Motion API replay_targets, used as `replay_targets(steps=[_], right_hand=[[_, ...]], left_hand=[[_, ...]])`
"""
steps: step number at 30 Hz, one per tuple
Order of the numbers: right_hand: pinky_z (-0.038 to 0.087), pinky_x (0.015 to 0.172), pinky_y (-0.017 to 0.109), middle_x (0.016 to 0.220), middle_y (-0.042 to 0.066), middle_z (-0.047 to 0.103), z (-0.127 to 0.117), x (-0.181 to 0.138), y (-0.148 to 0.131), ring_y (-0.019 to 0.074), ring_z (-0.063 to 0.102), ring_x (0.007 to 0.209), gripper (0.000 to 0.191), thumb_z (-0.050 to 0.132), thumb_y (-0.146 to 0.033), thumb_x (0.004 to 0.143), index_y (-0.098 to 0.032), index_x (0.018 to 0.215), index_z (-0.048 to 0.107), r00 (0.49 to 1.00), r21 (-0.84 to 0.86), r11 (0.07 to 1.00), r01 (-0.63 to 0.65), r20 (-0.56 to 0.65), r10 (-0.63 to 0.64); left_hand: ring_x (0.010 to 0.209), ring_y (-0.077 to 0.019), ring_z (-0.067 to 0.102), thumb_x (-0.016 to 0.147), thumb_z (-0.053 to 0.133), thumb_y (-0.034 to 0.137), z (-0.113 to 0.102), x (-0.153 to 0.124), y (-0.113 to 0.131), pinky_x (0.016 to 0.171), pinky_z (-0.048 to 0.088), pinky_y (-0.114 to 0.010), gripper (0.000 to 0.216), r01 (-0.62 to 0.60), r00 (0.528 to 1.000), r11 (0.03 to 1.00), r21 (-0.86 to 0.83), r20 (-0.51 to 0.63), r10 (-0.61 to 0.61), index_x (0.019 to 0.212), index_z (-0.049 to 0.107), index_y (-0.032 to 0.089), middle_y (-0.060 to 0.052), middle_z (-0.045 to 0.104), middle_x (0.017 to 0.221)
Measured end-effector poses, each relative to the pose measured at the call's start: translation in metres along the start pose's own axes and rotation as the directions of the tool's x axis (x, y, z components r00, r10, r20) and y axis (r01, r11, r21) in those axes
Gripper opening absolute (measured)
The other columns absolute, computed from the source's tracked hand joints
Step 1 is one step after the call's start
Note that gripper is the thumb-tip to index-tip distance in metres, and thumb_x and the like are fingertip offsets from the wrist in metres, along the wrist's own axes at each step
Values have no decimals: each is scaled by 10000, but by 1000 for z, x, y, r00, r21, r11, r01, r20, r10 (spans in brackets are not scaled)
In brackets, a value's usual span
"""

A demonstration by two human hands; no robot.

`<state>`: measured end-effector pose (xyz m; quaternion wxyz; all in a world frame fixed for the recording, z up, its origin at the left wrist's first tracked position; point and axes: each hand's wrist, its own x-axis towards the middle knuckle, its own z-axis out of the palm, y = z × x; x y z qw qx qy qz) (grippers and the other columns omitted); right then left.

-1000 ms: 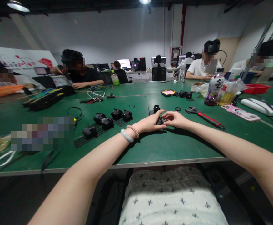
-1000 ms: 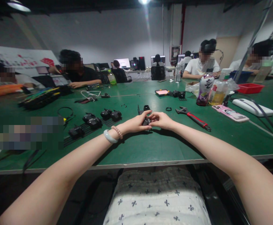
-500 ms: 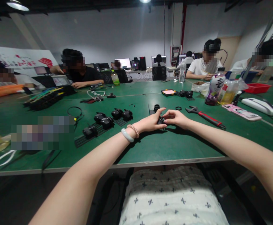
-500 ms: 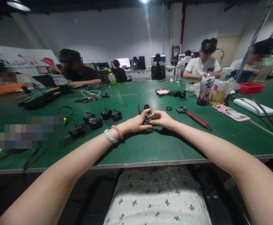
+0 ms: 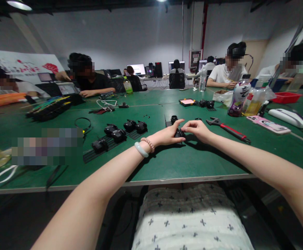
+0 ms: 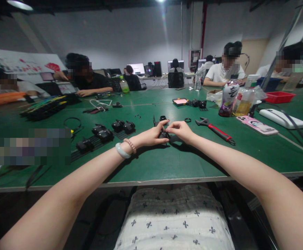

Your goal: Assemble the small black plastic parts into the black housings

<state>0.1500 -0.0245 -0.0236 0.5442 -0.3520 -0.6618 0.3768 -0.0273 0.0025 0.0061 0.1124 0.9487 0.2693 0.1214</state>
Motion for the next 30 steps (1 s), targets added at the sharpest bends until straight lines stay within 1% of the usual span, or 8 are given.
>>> replay_targets(steps=[6,9,13,16,19,23,30], right_hand=[[408,663,269,618,12,599,4,-2,-5,122,528,618,148,624,-276,609,-130,624,610,1000,-2,1000,-22,-12,22],[410,649,265,618,10,591,7,-2,-5,114,520,603,149,615,-277,617,-130,634,600,999,-5,1000,-27,-21,27],[414,687,273,670,16,599,8,-2,-2,119,532,643,137,624,-256,596,-135,653,590,1000,-23,1000,-14,-18,14],[417,701,282,685,16,600,7,-1,-1,125,540,662,125,628,-218,571,-140,657,585,999,-29,999,-17,-41,16],[422,687,285,676,8,593,8,-1,-1,124,547,653,125,623,-191,558,-140,659,571,996,21,998,-58,-63,59],[422,667,271,668,-5,581,10,-2,-1,114,549,643,133,620,-159,547,-137,660,556,994,98,991,-93,-45,97],[424,676,266,670,-10,582,10,-2,2,109,550,653,149,628,-146,539,-139,667,551,994,98,990,-102,-25,105]], left_hand=[[816,-193,574,726,477,497,0,1,-1,732,422,-300,773,12,1000,1000,11,9,-12,1308,77,185,-83,555,975],[834,-196,571,727,483,485,1,2,-1,740,421,-297,770,7,1000,1000,20,-1,-7,1307,81,176,-88,553,985],[868,-204,564,728,484,484,2,3,-1,752,420,-299,765,8,1000,1000,20,-2,-8,1303,89,171,-96,549,1001],[877,-208,564,724,485,493,1,2,-1,747,424,-297,767,4,1000,1000,22,0,-4,1300,97,170,-104,540,1018],[880,-209,565,725,484,492,1,2,0,745,425,-296,767,6,1000,1000,27,0,-6,1300,93,168,-107,537,1020],[884,-213,563,725,481,495,1,2,-1,748,424,-300,760,5,1000,999,32,-3,-5,1297,103,167,-107,540,1021],[884,-207,561,726,480,493,1,2,-1,760,419,-300,752,-4,1000,1000,28,-7,4,1295,111,168,-103,539,1021]])
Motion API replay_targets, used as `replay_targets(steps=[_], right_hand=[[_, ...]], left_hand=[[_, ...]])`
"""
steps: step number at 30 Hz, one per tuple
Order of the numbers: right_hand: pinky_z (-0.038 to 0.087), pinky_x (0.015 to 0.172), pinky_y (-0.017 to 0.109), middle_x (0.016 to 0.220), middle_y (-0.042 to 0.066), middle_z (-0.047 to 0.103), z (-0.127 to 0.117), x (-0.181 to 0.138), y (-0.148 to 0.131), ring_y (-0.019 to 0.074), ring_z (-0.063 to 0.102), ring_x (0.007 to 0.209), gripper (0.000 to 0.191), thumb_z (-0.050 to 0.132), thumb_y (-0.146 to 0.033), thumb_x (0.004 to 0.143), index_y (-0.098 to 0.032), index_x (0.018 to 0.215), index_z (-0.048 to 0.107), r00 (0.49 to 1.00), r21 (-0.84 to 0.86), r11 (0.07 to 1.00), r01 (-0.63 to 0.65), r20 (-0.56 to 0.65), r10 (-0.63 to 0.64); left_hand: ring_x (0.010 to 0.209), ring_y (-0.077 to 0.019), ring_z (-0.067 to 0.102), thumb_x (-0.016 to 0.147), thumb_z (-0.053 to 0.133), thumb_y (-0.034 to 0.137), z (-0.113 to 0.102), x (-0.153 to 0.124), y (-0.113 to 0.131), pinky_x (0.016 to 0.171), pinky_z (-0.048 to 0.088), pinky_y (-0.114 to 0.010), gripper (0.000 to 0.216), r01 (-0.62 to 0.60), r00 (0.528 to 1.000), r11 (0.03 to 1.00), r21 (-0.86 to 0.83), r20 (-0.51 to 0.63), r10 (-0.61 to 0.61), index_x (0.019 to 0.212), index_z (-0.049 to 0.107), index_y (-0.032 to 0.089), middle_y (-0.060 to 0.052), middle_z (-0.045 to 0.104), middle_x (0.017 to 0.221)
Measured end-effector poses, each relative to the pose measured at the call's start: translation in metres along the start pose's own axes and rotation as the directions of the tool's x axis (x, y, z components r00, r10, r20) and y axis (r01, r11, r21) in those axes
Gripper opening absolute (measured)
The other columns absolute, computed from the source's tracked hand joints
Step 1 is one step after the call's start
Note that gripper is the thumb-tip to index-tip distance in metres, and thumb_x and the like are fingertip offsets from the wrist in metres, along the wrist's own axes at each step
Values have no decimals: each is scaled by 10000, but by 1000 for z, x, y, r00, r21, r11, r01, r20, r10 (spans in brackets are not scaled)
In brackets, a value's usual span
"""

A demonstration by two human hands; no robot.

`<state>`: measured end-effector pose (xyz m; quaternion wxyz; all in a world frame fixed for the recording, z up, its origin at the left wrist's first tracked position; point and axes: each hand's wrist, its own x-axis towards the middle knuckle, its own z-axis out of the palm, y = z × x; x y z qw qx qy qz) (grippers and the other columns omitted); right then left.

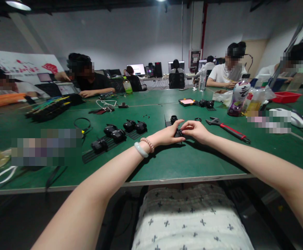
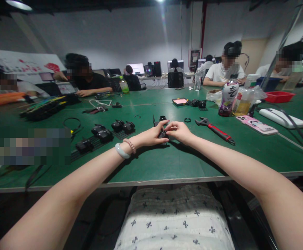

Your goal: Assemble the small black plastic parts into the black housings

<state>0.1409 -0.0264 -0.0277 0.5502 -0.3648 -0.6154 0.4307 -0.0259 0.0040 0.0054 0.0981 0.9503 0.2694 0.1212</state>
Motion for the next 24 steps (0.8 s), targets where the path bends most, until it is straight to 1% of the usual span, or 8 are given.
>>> replay_targets(steps=[4,9,11,14,17,20,24], right_hand=[[430,688,271,695,-2,591,-1,1,1,114,560,671,172,637,-150,538,-141,685,547,1000,-4,1000,-19,-3,19],[445,678,274,753,17,598,-3,3,5,117,562,682,239,660,-186,539,-142,744,546,995,4,995,-98,13,97],[450,681,273,784,27,598,-6,4,8,117,561,698,240,661,-203,555,-142,760,552,993,10,993,-116,38,116],[455,693,274,810,31,598,-9,5,13,115,562,714,229,652,-225,587,-147,786,570,984,33,990,-140,112,135],[456,697,278,808,32,601,-12,6,15,120,564,720,236,651,-226,593,-145,804,582,981,31,990,-136,145,131],[451,696,278,798,30,604,-12,5,13,123,564,722,258,657,-204,576,-138,815,586,985,15,993,-117,133,114],[445,691,268,788,16,602,-9,3,7,117,563,711,295,661,-151,530,-136,815,583,987,46,993,-112,125,105]], left_hand=[[895,-208,556,728,481,486,0,1,0,756,418,-295,744,-4,1000,1000,-1,1,4,1290,118,160,-111,532,1038],[896,-203,554,731,484,476,0,1,0,761,411,-289,729,-11,1000,1000,-5,-9,11,1287,134,159,-111,529,1041],[877,-198,559,731,481,482,-1,1,1,758,409,-290,730,-9,1000,1000,-11,-8,9,1288,136,160,-107,537,1023],[866,-193,560,731,475,492,-1,0,3,754,410,-289,727,-10,1000,1000,-21,-7,9,1287,143,162,-105,539,1018],[870,-194,559,731,477,487,-2,0,3,754,411,-289,721,-5,1000,1000,-23,-7,5,1284,146,165,-103,536,1026],[877,-198,559,732,485,470,-2,0,4,752,412,-289,716,-2,1000,1000,-21,1,3,1282,146,163,-104,536,1032],[914,-200,550,736,490,438,-2,0,4,777,405,-289,696,-11,1000,1000,-16,5,11,1278,151,163,-104,523,1071]])
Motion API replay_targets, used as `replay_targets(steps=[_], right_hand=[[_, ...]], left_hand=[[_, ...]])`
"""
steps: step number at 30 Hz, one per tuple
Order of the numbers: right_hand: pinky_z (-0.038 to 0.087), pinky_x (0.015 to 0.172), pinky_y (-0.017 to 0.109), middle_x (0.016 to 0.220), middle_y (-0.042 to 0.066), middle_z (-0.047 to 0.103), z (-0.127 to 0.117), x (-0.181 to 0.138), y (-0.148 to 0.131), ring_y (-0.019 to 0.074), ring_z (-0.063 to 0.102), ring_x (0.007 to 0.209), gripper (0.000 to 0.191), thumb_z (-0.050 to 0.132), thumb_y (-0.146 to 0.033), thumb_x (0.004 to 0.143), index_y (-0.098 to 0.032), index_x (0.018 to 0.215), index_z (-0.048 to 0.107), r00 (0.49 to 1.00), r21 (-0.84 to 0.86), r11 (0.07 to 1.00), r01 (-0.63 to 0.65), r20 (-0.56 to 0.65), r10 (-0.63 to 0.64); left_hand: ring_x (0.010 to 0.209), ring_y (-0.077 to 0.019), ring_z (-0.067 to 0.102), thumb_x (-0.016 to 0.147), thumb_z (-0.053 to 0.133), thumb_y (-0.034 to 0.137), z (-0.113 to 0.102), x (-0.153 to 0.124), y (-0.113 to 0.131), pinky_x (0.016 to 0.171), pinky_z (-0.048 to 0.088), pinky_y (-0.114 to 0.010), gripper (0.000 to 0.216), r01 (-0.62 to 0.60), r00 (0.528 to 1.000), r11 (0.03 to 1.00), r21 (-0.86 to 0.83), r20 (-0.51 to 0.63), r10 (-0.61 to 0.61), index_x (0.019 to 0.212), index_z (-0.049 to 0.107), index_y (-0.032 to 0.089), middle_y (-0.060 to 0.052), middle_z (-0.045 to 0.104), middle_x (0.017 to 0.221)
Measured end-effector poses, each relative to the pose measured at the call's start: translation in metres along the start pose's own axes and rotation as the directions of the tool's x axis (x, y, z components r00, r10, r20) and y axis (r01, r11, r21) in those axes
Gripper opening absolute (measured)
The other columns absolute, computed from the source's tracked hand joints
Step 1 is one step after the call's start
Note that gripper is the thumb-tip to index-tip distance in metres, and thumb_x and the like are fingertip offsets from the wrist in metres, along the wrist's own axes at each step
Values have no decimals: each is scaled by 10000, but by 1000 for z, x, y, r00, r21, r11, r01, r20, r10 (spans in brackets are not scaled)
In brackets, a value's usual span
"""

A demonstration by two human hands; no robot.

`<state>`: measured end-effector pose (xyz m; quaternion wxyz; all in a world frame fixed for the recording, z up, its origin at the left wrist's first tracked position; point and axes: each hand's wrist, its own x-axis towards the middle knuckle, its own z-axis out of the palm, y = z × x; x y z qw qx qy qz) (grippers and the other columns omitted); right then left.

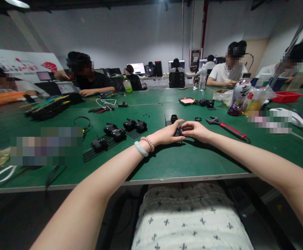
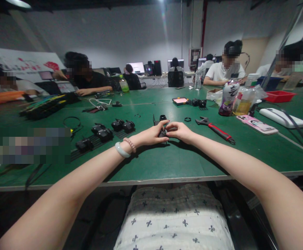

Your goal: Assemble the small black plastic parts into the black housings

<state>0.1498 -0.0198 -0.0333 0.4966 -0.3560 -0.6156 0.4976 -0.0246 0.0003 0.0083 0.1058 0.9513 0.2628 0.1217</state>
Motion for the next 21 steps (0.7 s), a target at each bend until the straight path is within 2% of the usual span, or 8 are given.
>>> replay_targets(steps=[4,13,17,21], right_hand=[[439,674,250,764,3,604,2,-2,-3,105,559,683,301,659,-131,520,-140,811,583,1000,40,999,-7,7,7],[439,612,238,723,3,607,0,-2,-1,101,555,629,301,659,-175,548,-140,835,575,999,82,996,-44,27,42],[442,650,250,737,2,603,1,-1,-1,106,557,667,291,665,-173,539,-148,817,582,1000,60,998,-19,21,18],[439,706,265,837,24,611,1,-1,-1,124,560,760,295,667,-180,544,-155,828,591,999,60,998,-32,46,29]], left_hand=[[959,-202,532,741,488,424,-1,-1,1,811,395,-291,682,-15,1000,1000,-2,-8,15,1278,158,163,-101,487,1138],[967,-216,528,733,477,478,-2,-2,2,800,403,-294,704,-11,1000,1000,-12,-7,11,1279,171,158,-109,478,1150],[958,-211,531,730,482,473,-2,-1,2,795,403,-294,701,-4,1000,1000,-16,-4,4,1279,172,166,-111,481,1145],[953,-210,534,727,485,475,-1,-1,1,788,402,-291,704,1,1000,1000,-21,-6,-1,1279,174,166,-114,488,1137]])
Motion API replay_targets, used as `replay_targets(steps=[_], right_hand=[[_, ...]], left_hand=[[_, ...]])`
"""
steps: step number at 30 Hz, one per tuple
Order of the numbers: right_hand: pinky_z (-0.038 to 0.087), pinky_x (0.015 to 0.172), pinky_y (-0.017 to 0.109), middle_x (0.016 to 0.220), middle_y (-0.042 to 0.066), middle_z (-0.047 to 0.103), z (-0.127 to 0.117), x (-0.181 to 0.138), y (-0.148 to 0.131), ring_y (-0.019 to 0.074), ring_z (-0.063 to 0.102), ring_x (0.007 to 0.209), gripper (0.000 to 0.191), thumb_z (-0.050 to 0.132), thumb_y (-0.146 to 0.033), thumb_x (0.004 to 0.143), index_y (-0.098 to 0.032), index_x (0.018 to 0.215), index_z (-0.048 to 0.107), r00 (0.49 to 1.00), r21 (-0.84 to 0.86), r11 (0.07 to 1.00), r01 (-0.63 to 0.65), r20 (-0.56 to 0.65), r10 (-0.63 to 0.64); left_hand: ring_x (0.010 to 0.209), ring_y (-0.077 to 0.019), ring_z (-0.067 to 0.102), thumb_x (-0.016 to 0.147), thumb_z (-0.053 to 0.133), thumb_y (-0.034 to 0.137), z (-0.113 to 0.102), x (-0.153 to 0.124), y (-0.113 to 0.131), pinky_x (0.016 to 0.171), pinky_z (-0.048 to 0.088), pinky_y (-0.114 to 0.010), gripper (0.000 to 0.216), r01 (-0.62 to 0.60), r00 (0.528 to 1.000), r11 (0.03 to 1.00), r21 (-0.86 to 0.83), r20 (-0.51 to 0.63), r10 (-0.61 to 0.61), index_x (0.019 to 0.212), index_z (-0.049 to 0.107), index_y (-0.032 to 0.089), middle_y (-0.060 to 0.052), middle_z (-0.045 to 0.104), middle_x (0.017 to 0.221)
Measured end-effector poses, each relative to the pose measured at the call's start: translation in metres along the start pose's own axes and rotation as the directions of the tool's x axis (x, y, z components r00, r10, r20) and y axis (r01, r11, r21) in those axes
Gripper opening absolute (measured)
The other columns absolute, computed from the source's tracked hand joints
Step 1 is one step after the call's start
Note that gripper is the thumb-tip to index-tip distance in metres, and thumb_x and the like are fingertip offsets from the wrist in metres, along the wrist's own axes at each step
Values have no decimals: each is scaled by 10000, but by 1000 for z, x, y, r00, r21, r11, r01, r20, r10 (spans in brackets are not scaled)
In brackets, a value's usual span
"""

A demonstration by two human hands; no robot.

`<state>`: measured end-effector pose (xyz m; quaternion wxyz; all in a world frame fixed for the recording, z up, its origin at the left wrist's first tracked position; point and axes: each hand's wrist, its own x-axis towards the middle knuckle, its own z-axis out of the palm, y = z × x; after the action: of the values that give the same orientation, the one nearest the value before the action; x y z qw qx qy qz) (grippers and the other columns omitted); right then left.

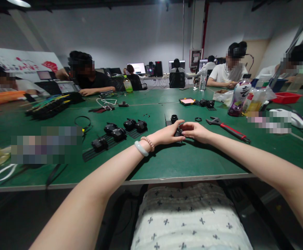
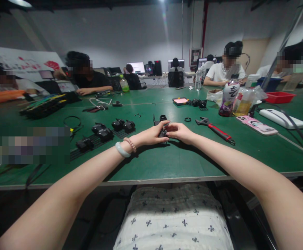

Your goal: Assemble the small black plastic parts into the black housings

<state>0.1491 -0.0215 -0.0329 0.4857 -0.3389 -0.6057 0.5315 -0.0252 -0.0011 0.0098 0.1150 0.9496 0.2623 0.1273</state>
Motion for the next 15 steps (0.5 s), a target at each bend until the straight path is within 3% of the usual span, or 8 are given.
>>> replay_targets(steps=[6,15], right_hand=[[433,703,263,816,31,613,-2,1,1,117,559,726,281,663,-191,562,-139,831,598,999,-7,1000,-29,27,29],[431,710,259,835,14,589,-4,1,2,112,546,750,320,682,-138,504,-155,803,569,1000,-43,999,10,25,-9]], left_hand=[[918,-209,551,730,477,481,0,-1,0,765,410,-291,704,10,1000,1000,-3,15,-10,1281,172,169,-106,524,1076],[982,-210,520,726,488,463,0,0,-2,808,398,-296,698,-1,1000,1000,-6,8,1,1279,175,173,-110,472,1163]])
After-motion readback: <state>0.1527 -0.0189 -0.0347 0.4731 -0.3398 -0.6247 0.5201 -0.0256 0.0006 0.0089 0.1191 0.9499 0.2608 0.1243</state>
